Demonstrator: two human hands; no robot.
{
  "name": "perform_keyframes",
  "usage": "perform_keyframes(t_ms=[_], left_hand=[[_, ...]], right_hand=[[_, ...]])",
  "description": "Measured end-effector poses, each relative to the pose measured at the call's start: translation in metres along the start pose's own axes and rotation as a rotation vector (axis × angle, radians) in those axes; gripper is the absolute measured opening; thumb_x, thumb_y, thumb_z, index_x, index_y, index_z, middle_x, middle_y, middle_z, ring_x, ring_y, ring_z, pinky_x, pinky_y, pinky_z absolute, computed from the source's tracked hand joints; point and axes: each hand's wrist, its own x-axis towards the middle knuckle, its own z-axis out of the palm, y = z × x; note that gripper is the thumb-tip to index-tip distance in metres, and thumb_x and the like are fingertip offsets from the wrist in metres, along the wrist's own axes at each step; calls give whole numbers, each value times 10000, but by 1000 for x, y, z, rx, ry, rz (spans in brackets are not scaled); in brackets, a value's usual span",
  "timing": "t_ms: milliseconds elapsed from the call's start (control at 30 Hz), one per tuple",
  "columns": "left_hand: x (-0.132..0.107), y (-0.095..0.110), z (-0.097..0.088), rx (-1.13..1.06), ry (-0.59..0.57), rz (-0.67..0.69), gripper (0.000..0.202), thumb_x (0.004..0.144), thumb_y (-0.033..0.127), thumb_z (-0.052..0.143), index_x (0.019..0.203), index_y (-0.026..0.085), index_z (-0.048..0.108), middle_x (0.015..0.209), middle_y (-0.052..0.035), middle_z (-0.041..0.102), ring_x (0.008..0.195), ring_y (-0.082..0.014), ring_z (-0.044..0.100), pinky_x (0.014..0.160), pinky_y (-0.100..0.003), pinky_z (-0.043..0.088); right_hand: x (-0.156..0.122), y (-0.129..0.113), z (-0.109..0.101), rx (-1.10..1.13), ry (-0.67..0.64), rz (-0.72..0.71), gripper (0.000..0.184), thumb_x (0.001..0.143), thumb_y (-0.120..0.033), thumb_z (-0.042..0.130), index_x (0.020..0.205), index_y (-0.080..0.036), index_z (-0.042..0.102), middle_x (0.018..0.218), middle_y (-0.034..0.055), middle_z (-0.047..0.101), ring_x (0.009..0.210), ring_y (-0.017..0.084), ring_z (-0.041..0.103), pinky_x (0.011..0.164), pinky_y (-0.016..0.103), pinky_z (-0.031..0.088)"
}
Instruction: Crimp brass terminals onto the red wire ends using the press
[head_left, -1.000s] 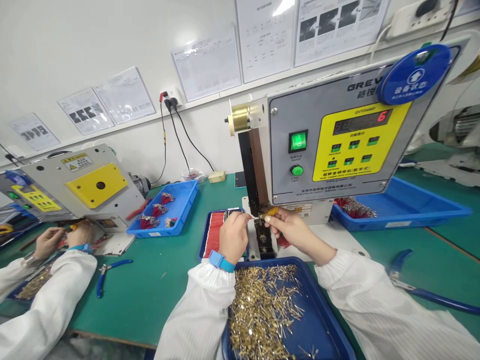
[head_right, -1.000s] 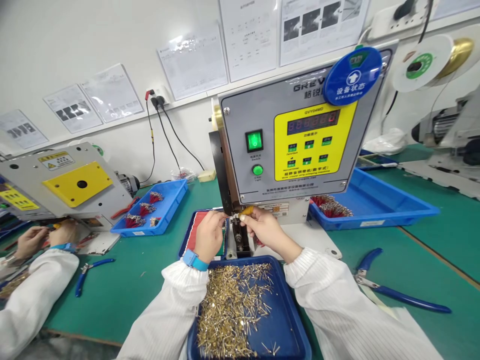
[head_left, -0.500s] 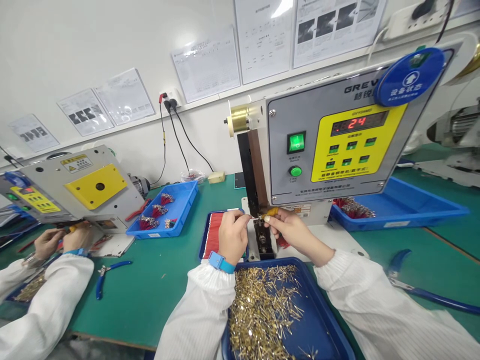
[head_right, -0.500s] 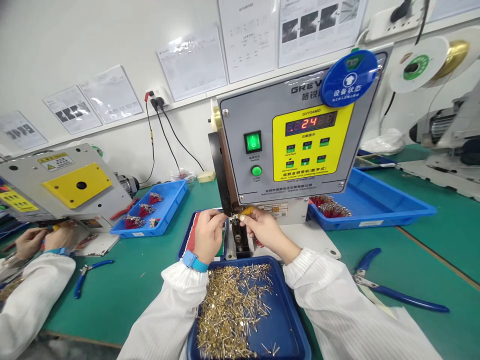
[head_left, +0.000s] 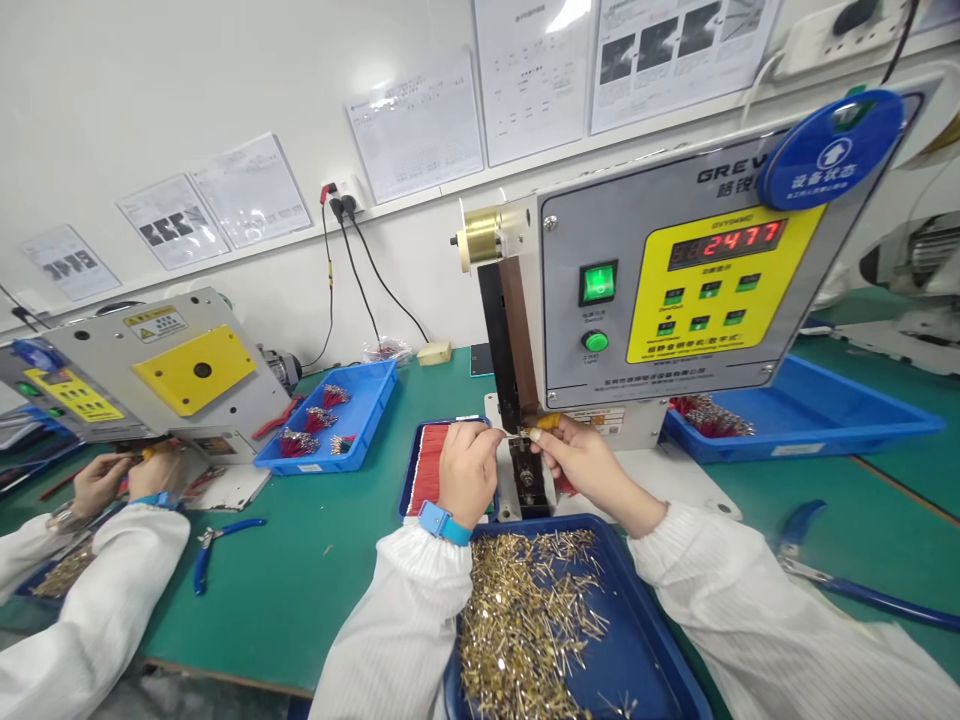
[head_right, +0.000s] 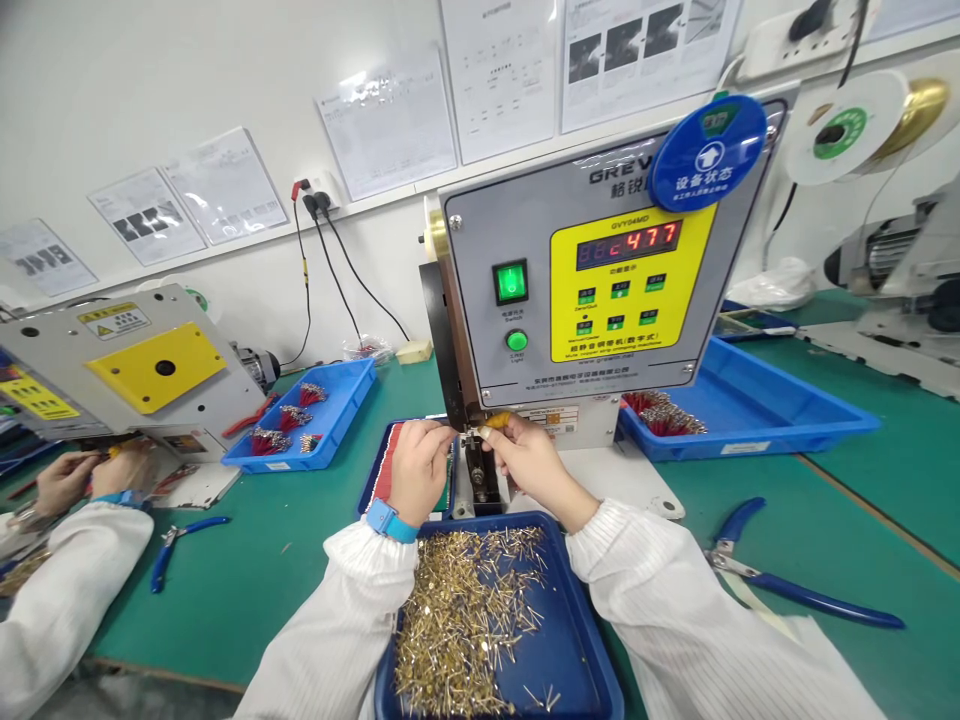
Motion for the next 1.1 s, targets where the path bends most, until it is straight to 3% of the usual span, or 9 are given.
perform_keyframes(t_ms=[467, 733, 1100], left_hand=[[-1, -2, 2, -6, -33, -15, 211, 942, 118, 451, 950, 176, 654, 919, -68, 612, 894, -194, 516, 792, -325, 457], [1, 1, -1, -12, 16, -15, 205, 948, 133, 461, 952, 177, 661, 900, -68, 606, 879, -186, 519, 780, -319, 453], [2, 2, -2, -30, 22, -15, 184, 950, 155, 477, 876, 179, 643, 853, -57, 615, 848, -179, 524, 763, -315, 451]], right_hand=[[-1, -2, 0, -19, -4, 10, 326, 781, -530, 556, 820, -211, 503, 549, -42, 466, 424, 115, 428, 379, 254, 337], [3, 3, 1, -21, 13, -33, 349, 762, -541, 562, 779, -197, 507, 670, 9, 571, 457, 101, 450, 412, 255, 396], [-1, 6, 6, -204, 108, -115, 283, 819, -491, 513, 755, -215, 513, 532, -19, 531, 459, 144, 520, 436, 261, 380]])
